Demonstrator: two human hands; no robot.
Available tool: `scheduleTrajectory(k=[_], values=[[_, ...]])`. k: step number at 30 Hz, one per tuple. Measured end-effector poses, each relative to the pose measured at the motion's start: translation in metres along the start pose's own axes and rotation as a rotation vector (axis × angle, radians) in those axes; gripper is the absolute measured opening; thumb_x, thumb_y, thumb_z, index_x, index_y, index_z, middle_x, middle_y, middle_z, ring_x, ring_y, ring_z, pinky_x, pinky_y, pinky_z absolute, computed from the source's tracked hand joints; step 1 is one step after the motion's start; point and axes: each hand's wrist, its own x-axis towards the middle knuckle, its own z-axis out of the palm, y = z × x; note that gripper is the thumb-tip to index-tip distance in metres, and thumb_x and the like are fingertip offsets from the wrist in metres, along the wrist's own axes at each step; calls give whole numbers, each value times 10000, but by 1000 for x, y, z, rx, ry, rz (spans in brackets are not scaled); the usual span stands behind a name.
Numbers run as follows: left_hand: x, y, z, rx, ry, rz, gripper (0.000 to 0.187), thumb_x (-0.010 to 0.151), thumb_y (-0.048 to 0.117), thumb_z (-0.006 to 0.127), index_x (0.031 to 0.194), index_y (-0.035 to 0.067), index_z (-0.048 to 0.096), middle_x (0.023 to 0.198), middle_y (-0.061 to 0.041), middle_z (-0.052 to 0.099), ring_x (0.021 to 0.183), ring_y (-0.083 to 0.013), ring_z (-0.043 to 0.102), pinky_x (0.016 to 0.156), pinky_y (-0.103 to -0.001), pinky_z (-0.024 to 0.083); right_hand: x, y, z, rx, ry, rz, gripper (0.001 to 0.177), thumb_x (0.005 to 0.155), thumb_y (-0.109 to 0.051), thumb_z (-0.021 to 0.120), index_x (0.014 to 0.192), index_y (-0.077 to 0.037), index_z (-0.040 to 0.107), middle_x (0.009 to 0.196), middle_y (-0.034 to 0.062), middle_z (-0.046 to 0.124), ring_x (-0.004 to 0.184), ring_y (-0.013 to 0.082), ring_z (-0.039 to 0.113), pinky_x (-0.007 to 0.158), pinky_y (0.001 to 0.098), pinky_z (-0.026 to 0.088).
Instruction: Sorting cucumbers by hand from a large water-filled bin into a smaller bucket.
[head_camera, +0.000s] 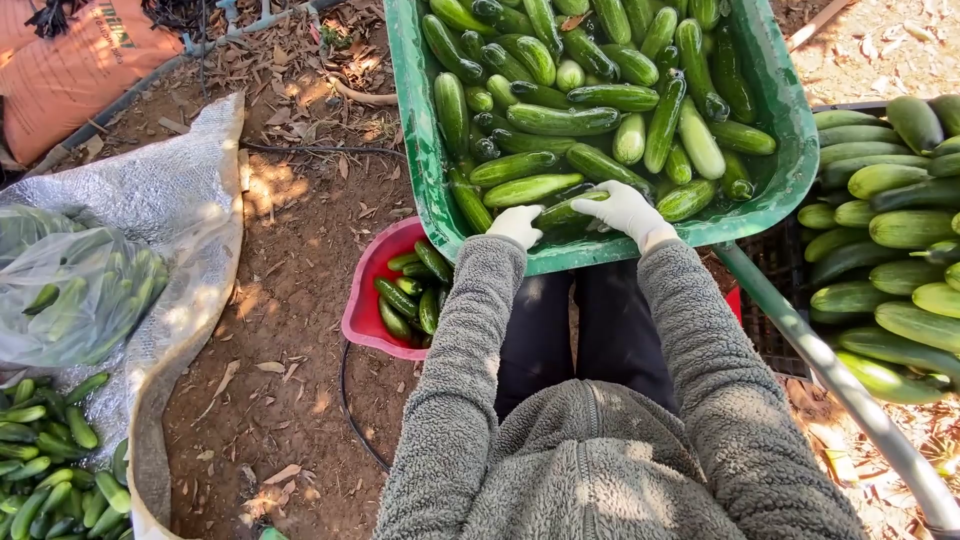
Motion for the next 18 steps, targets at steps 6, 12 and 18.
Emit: scheduleTrajectory(k=[6,12,18], values=[[-14,8,-7,-33,10,22,545,856,369,714,1387,321,603,1384,-56,658,1339,-278,584,1135,-425,495,61,51,18,-258,43,-24,778,984,-740,370,1194,-90,743,1246,216,709,1289,396,578,1150,475,422],[-22,17,-23,-51,-33,15,609,883,465,690,1445,269,562,1434,-98,629,1365,-296,564,1155,-441,469,16,12,6,238,-12,-2,754,820,-526,835,1356,-49,604,1270,256,638,1027,323,715,745,325,644],[-50,36,-46,-118,-43,-6,580,1017,498,481,1484,155,492,1464,-175,584,1393,-331,525,1192,-482,411,25,24,11,373,-37,-68,965,686,-231,969,1468,-5,450,1116,249,658,745,285,752,631,285,635]])
